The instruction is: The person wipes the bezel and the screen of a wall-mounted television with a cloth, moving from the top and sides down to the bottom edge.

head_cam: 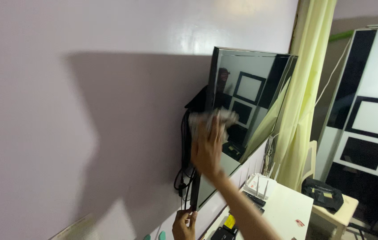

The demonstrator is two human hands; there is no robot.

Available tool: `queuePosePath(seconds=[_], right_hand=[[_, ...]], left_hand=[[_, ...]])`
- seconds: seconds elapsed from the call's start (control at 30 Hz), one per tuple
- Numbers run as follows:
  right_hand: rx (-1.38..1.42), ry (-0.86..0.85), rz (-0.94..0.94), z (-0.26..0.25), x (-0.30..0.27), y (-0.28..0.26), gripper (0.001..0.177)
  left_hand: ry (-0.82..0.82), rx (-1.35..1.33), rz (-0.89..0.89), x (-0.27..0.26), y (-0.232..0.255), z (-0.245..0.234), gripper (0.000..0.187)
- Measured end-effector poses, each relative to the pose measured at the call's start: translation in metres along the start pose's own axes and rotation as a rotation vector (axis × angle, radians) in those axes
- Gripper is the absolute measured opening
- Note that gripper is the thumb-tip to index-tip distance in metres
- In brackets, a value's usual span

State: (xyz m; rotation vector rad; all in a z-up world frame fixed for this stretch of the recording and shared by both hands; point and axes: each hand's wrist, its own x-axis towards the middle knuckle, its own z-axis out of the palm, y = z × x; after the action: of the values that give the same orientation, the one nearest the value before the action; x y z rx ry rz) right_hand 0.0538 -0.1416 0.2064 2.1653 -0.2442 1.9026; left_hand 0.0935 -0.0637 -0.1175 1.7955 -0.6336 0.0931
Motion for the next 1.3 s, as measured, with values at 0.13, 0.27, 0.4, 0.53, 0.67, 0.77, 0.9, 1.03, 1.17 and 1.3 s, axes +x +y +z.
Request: queuePosePath(seconds=[0.13, 0.27, 0.4, 0.53, 0.67, 0.77, 0.9, 1.03, 1.17, 1.3], right_hand=[[-0.016, 0.095, -0.031, -0.011, 0.133, 0.021, 0.065], [-0.016, 0.068, 0.013, -0.018, 0.13, 0.012, 0.068], [-0.047, 0.027, 0.013, 0.001, -0.003, -0.006, 0.061], [0.026, -0.144, -0.008, -0.001, -0.156, -0.035, 0.059], [-0.018, -0.089, -0.013, 0.003, -0.155, -0.034, 0.057], [-0.014, -0.018, -0.006, 0.005, -0.055, -0.009, 0.06], [0.038, -0.005, 0.053, -0.016, 0.059, 0.0, 0.062], [0.044, 0.014, 0.05, -0.012, 0.042, -0.006, 0.065], [0.042, -0.088, 0.044, -0.005, -0.092, -0.031, 0.074], [0.156, -0.197, 0.069, -0.008, -0.141, -0.037, 0.074]], left_hand=[[-0.09, 0.023, -0.04, -0.004, 0.013, -0.013, 0.028], [-0.064, -0.057, -0.017, -0.008, 0.028, -0.023, 0.025], [-0.096, -0.089, -0.004, -0.005, 0.015, -0.017, 0.022], [-0.156, -0.199, -0.099, -0.011, 0.002, -0.015, 0.032], [-0.135, -0.287, -0.108, -0.008, 0.008, -0.016, 0.036], [-0.156, -0.218, -0.103, -0.014, 0.014, -0.022, 0.038], [-0.167, -0.175, -0.089, -0.016, 0.015, -0.022, 0.033], [-0.184, -0.17, -0.136, -0.016, 0.017, -0.022, 0.042], [-0.182, -0.134, -0.098, -0.017, 0.011, -0.02, 0.022], [-0.175, -0.17, -0.064, -0.018, 0.003, -0.016, 0.025]])
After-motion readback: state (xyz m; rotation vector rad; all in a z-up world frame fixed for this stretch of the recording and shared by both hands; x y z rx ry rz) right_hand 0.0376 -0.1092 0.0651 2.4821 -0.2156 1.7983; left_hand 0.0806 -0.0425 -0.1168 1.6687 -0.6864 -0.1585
